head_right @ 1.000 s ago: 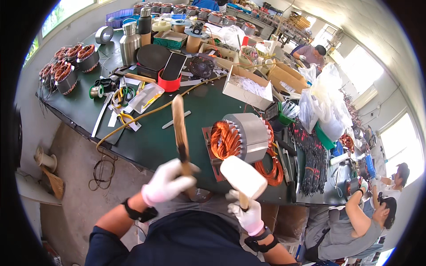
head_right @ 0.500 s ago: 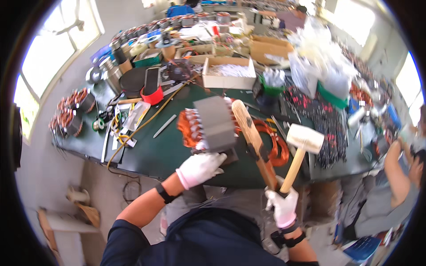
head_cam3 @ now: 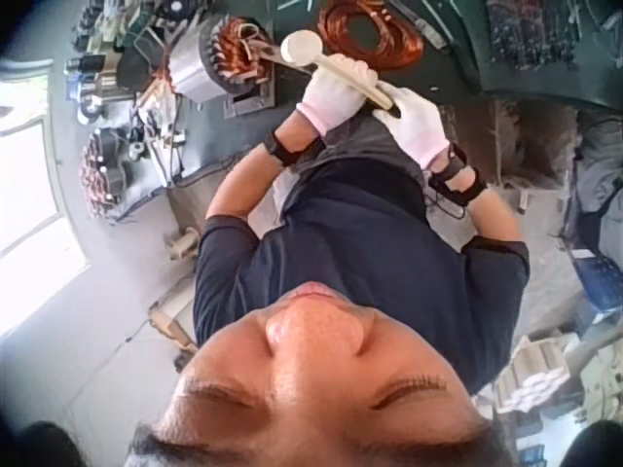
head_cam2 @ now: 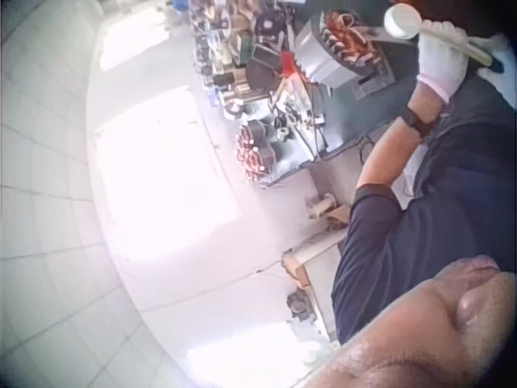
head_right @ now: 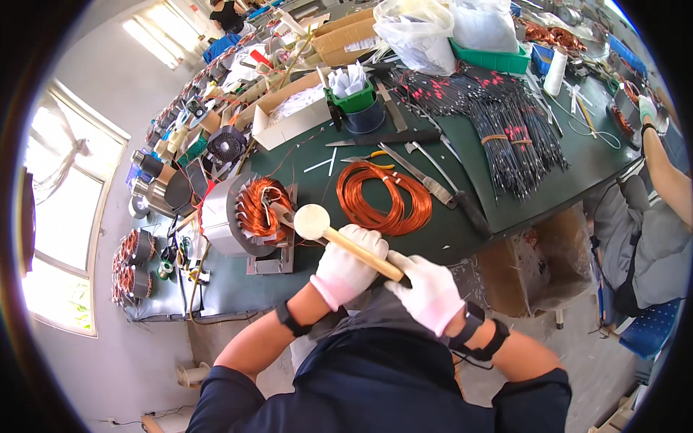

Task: The worker winds copper coils into a motor stator and uses a mallet to shape and seat the windings.

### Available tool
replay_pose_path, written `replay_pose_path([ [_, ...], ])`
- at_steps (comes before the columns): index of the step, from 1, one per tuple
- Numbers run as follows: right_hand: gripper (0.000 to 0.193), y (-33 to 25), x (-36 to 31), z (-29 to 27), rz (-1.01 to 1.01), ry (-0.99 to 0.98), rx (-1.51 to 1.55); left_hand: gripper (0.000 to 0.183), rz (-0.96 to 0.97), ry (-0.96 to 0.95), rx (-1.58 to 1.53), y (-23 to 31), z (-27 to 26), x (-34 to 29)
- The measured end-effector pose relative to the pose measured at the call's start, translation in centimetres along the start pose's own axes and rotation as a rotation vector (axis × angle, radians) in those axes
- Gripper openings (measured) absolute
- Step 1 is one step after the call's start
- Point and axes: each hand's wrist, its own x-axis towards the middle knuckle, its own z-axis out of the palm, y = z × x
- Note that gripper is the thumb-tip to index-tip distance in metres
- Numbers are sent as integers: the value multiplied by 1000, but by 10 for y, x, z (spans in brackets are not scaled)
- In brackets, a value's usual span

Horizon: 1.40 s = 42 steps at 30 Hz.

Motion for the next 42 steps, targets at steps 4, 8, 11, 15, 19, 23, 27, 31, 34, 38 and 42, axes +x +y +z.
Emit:
replay_pose_path([
  [4, 47, -13, 36, -68, -124, -1, 25, 11, 59, 121, 23, -13, 13, -1],
  [8, 30, -62, 51, -111, -191, 222, 343, 11, 39, 76, 19, -12, 10, -8],
  [11, 16, -7, 62, -70, -481, -51, -274, 10, 91, 142, 13, -9, 16, -2],
  [15, 24, -8, 89, -83, -538, -144, -572, 12, 135, 149, 64, -23, 18, 9],
  [19, 25, -46, 74, -83, -486, 208, 190, 13, 149, 73, 36, -15, 8, 0],
  [23, 27, 9, 78, -50, -177, -358, -456, 15, 205, -7, -165, -3, 3, -7],
  [27, 31, 5, 64, -39, -70, -171, -139, 21, 243, 233, -609, 12, -59, -31],
  [31, 28, -32, 61, -1, 502, -319, 892, 16, -62, 225, -311, -33, -132, -98],
  [34, 29, -79, 58, 38, 579, -419, 1133, 23, -787, 1169, -879, -43, -123, -160],
  [38, 27, -77, 56, 64, 536, -300, 1180, 39, -1124, 1283, -627, -101, -120, -252],
  [42, 26, -73, 71, 62, 386, -292, 1072, 31, -1670, 1044, -1065, -114, -97, -265],
])
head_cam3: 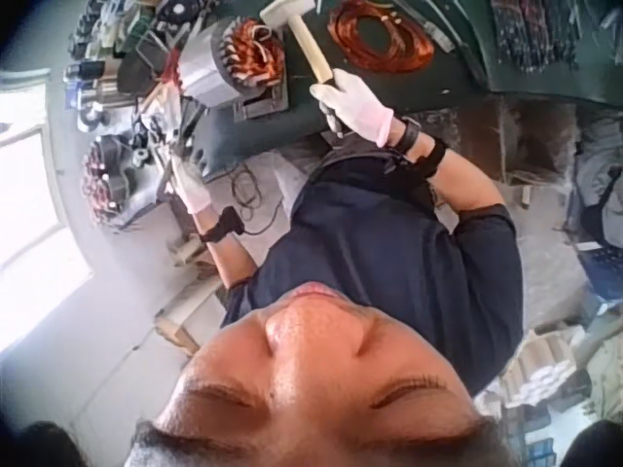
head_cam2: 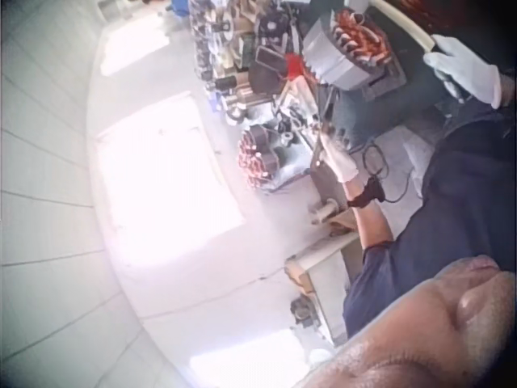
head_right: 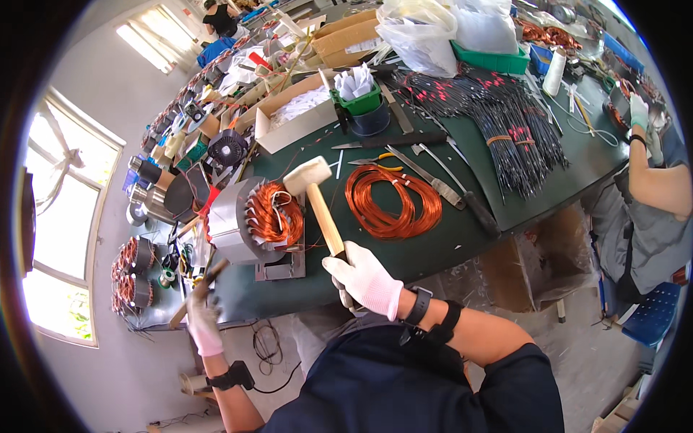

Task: The worker winds copper coils into a motor stator and uses a mallet to shape and seat the windings.

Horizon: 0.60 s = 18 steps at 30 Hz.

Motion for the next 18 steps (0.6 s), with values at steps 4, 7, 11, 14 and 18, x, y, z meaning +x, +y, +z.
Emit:
replay_pose_path([
  [4, 26, -20, -7, -19, 64, 45, -106, 35, 141, -494, 394, -37, 5, -6],
  [7, 22, -26, -18, -32, 61, 193, -214, 46, 997, -651, 758, -36, 52, -30],
  [11, 34, -38, -41, -99, -278, 481, -888, 46, 1236, -769, 876, -50, 94, -24],
  [14, 44, -57, -58, -149, -361, 639, -1224, 46, 1301, -717, 851, -67, 101, -17],
  [18, 48, -64, -58, -183, -408, 733, -1616, 46, 1177, -688, 917, -70, 103, -44],
])
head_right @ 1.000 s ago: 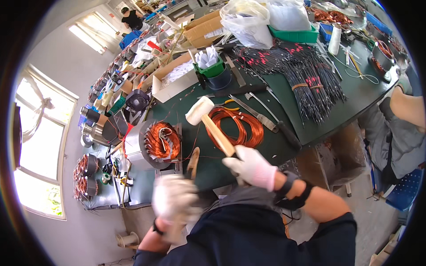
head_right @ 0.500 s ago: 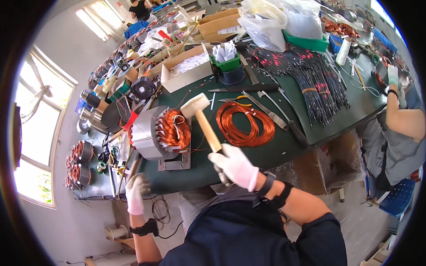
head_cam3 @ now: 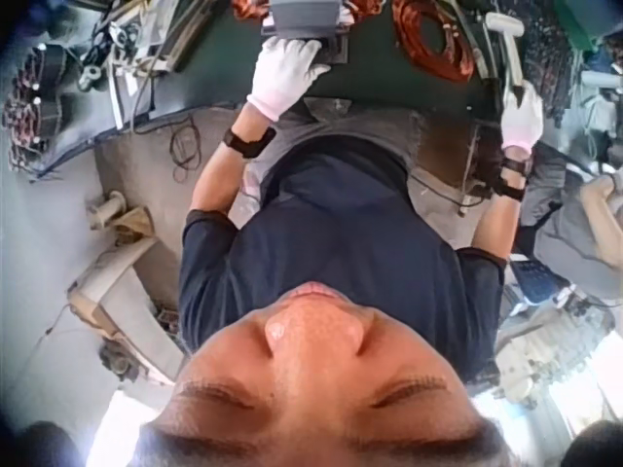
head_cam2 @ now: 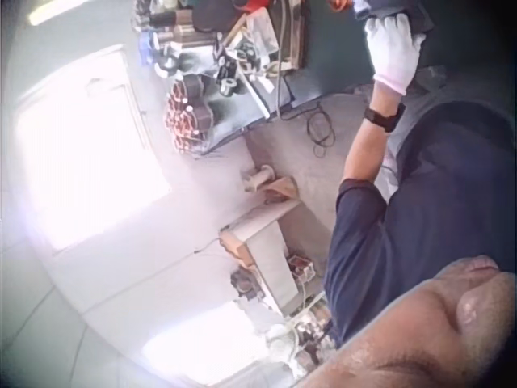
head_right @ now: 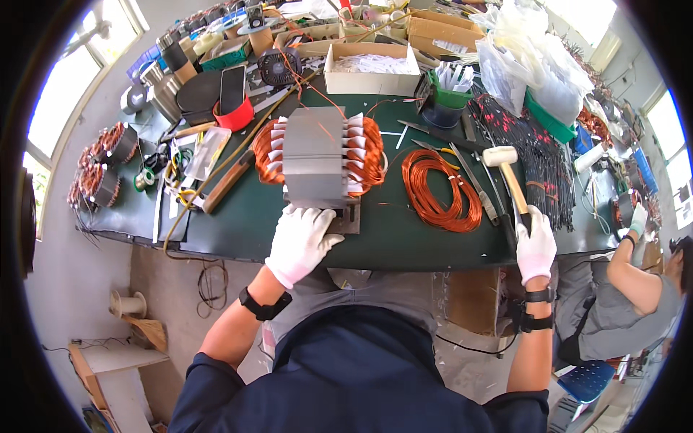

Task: The worker winds copper coils into a motor stator and uses a mallet to shape and seat the windings.

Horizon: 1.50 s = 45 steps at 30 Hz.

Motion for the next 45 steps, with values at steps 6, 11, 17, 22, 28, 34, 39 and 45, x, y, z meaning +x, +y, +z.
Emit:
replay_pose_path([
  [6, 31, -76, -6, 22, -134, 21, 253, 33, 79, 314, -343, -3, -20, -32],
  [11, 18, -196, 13, 46, -200, -171, 575, 26, -428, 381, -756, -27, -38, -16],
  [17, 18, -165, 51, 92, -341, 136, 140, 23, -435, 356, -388, -59, -29, -44],
  [22, 27, -123, 67, 98, -34, -173, -188, 21, -387, 310, -212, -48, -19, -37],
  [28, 21, -107, 74, 101, 43, -238, -201, 19, -385, 345, -266, -49, -14, -38],
  [34, 15, -106, 62, 66, -1, 57, 455, 17, -445, 383, -317, -25, -31, -39],
  [39, 13, -173, 26, -12, 147, 32, 1218, 29, -1, 258, -487, 53, -72, -21],
  [45, 37, -204, -31, -24, -952, 58, 382, 55, -380, -23, -1656, 96, -99, 52],
])
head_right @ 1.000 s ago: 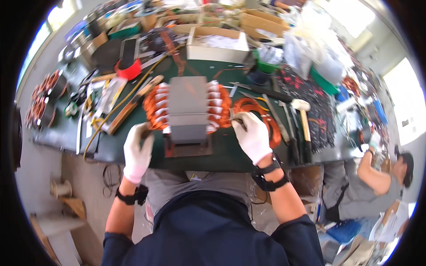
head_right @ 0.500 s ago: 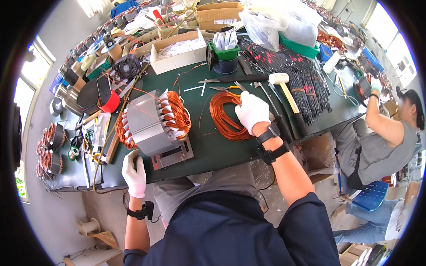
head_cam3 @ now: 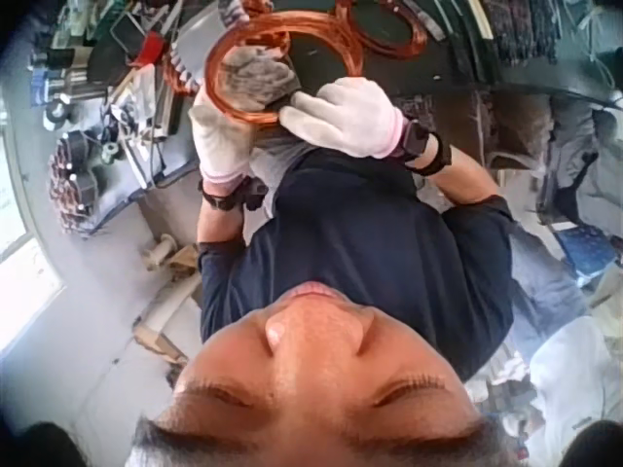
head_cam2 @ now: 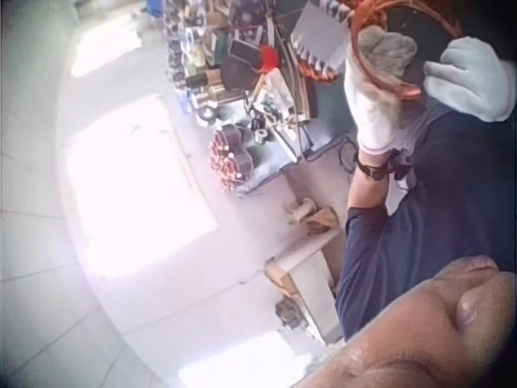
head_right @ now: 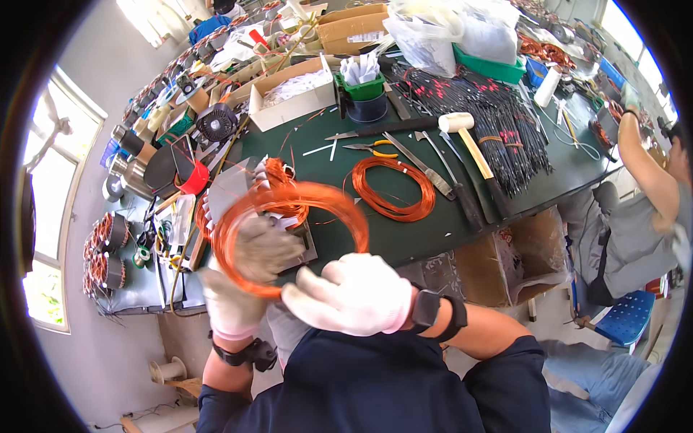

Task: The worker winds copper coils into a motor stator and uses a mallet to shape and seat the windings.

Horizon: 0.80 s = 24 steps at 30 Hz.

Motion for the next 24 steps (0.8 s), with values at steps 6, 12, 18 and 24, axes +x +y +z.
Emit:
replay_pose_path([
  [6, 39, 10, -12, 39, -15, -12, 12, 13, -179, 162, -83, 17, -7, -3],
  [12, 55, 43, 40, 11, 378, 365, 206, 21, -146, 158, 83, 27, -1, 5],
  [18, 44, 53, 40, 31, 206, 421, 152, 30, -21, 82, 156, 23, -15, -1],
  [24, 51, 23, 37, 32, 491, 480, 159, 38, 38, 169, 67, 21, -18, -4],
])
